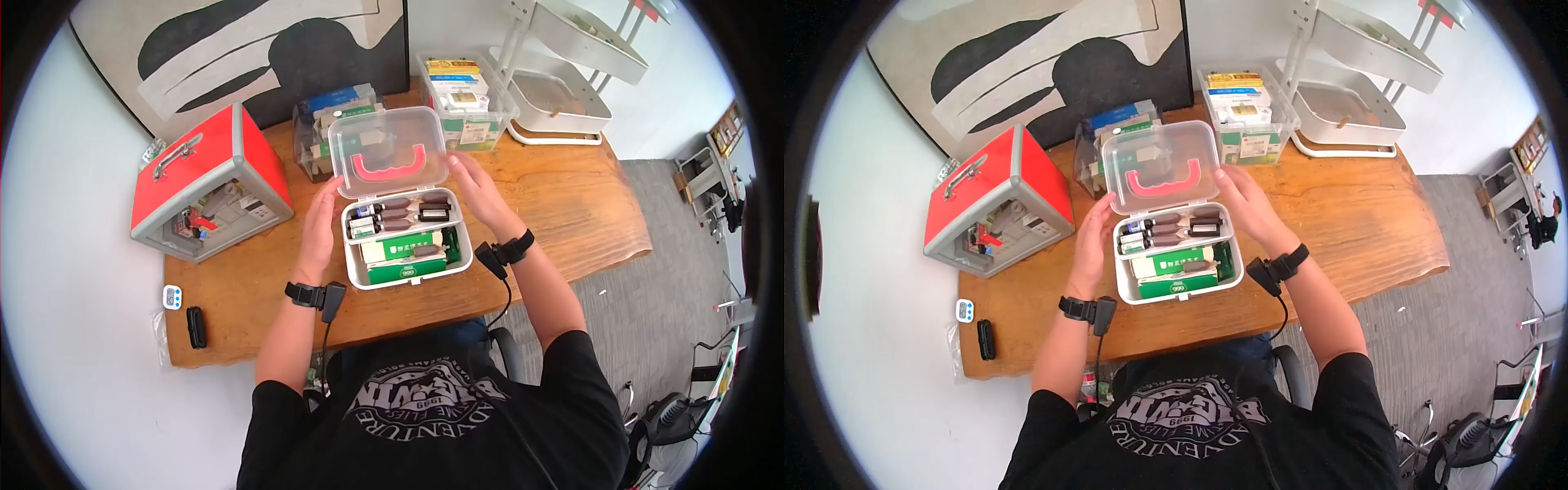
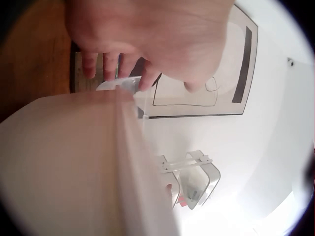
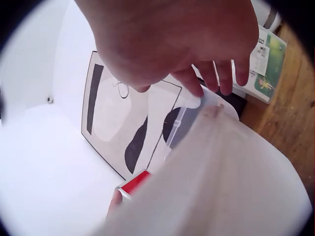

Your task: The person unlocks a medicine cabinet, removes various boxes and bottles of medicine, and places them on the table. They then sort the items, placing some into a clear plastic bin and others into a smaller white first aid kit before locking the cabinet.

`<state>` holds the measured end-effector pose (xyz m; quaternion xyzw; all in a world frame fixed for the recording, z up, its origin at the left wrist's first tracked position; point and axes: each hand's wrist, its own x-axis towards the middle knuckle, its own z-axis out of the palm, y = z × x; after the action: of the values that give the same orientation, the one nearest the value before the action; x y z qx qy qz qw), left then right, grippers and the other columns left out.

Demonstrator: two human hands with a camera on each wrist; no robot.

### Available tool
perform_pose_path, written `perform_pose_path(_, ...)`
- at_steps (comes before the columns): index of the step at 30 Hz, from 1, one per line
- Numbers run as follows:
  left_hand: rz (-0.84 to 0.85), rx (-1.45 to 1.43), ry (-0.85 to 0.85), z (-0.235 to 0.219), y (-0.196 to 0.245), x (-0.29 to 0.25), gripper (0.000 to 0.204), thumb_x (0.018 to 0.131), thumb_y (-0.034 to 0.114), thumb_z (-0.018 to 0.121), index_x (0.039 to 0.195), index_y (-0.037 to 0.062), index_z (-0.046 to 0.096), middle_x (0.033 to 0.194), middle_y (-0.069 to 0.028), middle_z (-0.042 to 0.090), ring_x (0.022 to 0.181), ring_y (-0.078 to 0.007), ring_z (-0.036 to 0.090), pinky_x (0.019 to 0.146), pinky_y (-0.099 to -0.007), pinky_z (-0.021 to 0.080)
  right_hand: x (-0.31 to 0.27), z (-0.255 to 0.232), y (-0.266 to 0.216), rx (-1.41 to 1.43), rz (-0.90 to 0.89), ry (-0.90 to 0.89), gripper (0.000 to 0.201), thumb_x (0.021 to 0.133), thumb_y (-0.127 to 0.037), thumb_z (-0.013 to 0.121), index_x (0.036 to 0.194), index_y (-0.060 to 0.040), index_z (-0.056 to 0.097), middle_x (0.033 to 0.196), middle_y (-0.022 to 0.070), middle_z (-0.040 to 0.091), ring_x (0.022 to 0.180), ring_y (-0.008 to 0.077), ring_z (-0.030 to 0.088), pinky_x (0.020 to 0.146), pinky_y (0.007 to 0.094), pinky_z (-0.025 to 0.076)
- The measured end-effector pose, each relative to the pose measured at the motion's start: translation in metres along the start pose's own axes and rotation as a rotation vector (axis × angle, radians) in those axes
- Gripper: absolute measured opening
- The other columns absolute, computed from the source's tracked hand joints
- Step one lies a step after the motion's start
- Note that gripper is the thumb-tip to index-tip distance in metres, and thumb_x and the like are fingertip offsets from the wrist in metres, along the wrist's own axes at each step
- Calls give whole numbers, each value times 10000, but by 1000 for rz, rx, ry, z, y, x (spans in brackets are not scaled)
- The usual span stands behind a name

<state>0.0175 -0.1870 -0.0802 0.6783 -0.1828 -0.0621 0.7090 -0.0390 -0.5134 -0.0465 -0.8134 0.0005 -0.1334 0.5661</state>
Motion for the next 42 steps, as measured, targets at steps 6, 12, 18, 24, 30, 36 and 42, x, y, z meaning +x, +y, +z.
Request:
perform_pose_path(6, -1, -31, -36, 1, -26, -23, 601, 1165, 431, 372, 1587, 10, 447, 1496, -151, 570, 1381, -228, 549, 1175, -356, 418, -27, 6, 5, -303, -204, 76, 434, 1049, -351, 644, 1318, -13, 688, 1426, 234, 596, 1363, 408, 540, 1152, 463, 433)
perform_pose_path(12, -14, -52, -86, 19, 7, -51, 616, 1051, 159, 638, 1594, -17, 405, 1511, -144, 547, 1387, -221, 539, 1182, -370, 407, -55, -6, -51, -589, -538, -269, 346, 840, -147, 800, 1162, -75, 693, 1284, 97, 632, 1199, 337, 597, 1028, 466, 493)
perform_pose_path(18, -38, 117, -142, 16, 22, -50, 775, 924, 154, 802, 1575, -12, 415, 1460, -160, 574, 1357, -252, 567, 1149, -387, 447, -56, -1, -49, -680, -484, -206, 431, 776, -115, 811, 1185, -86, 679, 1264, 91, 631, 1222, 327, 590, 1045, 462, 493)
perform_pose_path(24, 126, 702, -121, 6, 48, -41, 688, 842, 161, 869, 1450, 29, 576, 1378, -168, 610, 1253, -296, 633, 1075, -407, 512, -50, -5, -45, -671, -474, -284, 281, 828, -113, 802, 1074, -70, 673, 1301, 97, 642, 1222, 340, 605, 1030, 454, 508)
perform_pose_path(30, -27, 656, -138, 6, 60, -37, 676, 808, 186, 896, 1405, 36, 617, 1316, -122, 639, 1189, -274, 664, 1007, -391, 532, -52, -6, -41, -589, -430, -286, 302, 839, -112, 802, 1108, -66, 672, 1333, 112, 638, 1236, 352, 603, 1054, 458, 508)
perform_pose_path(36, 92, 571, -106, 7, 60, -38, 742, 784, 203, 919, 1425, 34, 584, 1371, -135, 604, 1259, -301, 620, 1065, -421, 516, -40, -6, -47, -596, -488, -337, 638, 795, -196, 831, 1379, -75, 604, 1383, 167, 620, 1289, 360, 589, 1108, 462, 481)
perform_pose_path(42, 126, 560, -98, 6, 58, -40, 766, 778, 201, 920, 1437, 34, 566, 1394, -141, 588, 1288, -299, 598, 1082, -421, 501, -20, 0, -49, -664, -523, -389, 771, 746, -234, 849, 1447, -90, 563, 1370, 162, 628, 1261, 353, 607, 1093, 460, 481)
